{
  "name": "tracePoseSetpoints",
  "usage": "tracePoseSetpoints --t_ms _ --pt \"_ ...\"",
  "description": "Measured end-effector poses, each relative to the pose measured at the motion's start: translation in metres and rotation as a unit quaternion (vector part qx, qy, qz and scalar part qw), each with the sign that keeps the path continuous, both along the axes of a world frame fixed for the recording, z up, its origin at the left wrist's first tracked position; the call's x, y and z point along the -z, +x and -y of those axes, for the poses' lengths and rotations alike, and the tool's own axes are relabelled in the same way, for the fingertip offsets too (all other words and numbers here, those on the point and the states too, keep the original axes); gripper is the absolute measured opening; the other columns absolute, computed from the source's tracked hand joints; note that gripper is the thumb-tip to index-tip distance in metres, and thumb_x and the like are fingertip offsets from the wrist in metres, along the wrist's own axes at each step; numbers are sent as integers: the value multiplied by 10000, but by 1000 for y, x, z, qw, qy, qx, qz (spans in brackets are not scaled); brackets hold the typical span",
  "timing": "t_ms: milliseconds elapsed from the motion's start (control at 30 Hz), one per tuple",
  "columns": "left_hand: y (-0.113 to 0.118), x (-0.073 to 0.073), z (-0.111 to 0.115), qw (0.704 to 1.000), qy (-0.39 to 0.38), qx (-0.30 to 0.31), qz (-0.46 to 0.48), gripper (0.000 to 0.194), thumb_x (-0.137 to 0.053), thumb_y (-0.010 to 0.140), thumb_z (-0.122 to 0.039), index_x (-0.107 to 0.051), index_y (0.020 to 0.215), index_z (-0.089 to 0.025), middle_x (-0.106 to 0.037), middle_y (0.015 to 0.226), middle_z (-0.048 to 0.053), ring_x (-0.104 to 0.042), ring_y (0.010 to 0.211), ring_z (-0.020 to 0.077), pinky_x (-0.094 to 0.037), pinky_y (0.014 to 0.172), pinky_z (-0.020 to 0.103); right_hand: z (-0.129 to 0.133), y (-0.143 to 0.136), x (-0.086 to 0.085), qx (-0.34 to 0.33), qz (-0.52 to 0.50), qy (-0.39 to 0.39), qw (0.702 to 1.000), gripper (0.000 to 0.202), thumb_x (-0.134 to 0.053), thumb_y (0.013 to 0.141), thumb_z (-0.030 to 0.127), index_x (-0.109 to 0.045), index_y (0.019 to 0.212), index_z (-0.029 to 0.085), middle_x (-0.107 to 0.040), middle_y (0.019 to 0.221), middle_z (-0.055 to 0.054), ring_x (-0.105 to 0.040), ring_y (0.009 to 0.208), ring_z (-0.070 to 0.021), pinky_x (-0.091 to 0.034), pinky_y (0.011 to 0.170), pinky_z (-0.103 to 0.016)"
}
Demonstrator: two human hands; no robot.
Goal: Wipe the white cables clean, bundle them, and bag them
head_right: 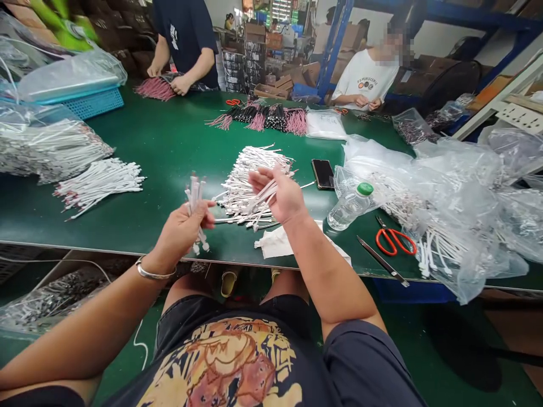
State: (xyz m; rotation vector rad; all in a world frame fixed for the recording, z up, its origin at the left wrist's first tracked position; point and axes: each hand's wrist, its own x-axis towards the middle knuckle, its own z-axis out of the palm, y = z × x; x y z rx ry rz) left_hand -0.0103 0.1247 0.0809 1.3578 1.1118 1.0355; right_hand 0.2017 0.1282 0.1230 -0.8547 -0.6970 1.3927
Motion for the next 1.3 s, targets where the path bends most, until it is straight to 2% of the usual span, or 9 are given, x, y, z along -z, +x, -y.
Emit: tracePoseSetpoints --t_ms 100,300,367,433,567,700,833,1067,1300 --pt "15 -4 2 994 92 -14 56 456 -525 834 -526 -603 1116 -176 -680 896 66 -634 831 167 -492 798 300 5 -32 5 -54 113 40 991 380 -508 842 539 -664 904 199 -703 979 -62 -626 1018 -192 -430 988 -405" --pt "27 9 1 989 125 57 47 391 -481 870 -496 -614 1042 -170 -660 895 57 -592 902 184 -460 796 290 -2 -68 18 -40 326 202 923 374 -515 829 560 -697 988 275 -583 1253 -9 -386 1309 -194 -225 1137 -370" --pt "26 15 -1 987 143 69 38 394 -483 864 -508 -608 999 -160 -648 880 58 -581 877 182 -452 772 287 -6 -66 19 -78 333 196 919 423 -485 836 579 -695 1016 258 -635 1141 -29 -498 1198 -203 -350 1061 -363" --pt "23 18 -3 984 148 94 13 387 -458 869 -519 -590 914 -158 -621 789 43 -564 751 155 -447 693 273 -8 -63 19 -136 324 155 923 500 -466 827 612 -674 1077 232 -672 903 -34 -630 875 -183 -509 823 -333" --pt "16 16 -9 976 151 152 -41 333 -453 879 -478 -522 772 -171 -518 636 -4 -468 570 106 -398 566 246 -8 -57 21 -220 303 101 922 575 -488 794 644 -648 1130 205 -606 676 7 -496 466 -94 -453 467 -252" --pt "9 14 -15 969 142 191 -69 297 -561 821 -433 -578 719 -155 -551 624 5 -488 582 115 -401 562 244 -8 -56 25 -211 305 137 918 480 -557 773 602 -698 1007 208 -668 863 -24 -605 715 -137 -505 690 -280" --pt "9 18 -17 960 171 206 -83 277 -608 786 -399 -663 875 -142 -663 821 60 -589 780 189 -479 706 297 -6 -58 22 -205 317 174 910 398 -611 747 566 -724 890 213 -680 1005 -41 -573 1063 -202 -415 964 -350" --pt "12 7 -15 954 259 115 -96 183 -600 805 -304 -649 814 -128 -623 764 37 -559 752 159 -446 691 269 3 -67 5 -203 275 187 921 417 -734 673 415 -662 1042 234 -666 1035 -25 -601 990 -187 -449 932 -365" --pt "15 17 -18 961 211 136 -115 185 -599 805 -306 -652 883 -147 -653 862 66 -578 797 178 -448 677 258 0 -65 27 -177 277 151 932 706 -774 633 355 -481 1269 262 -624 1096 -49 -602 929 -172 -452 935 -386"
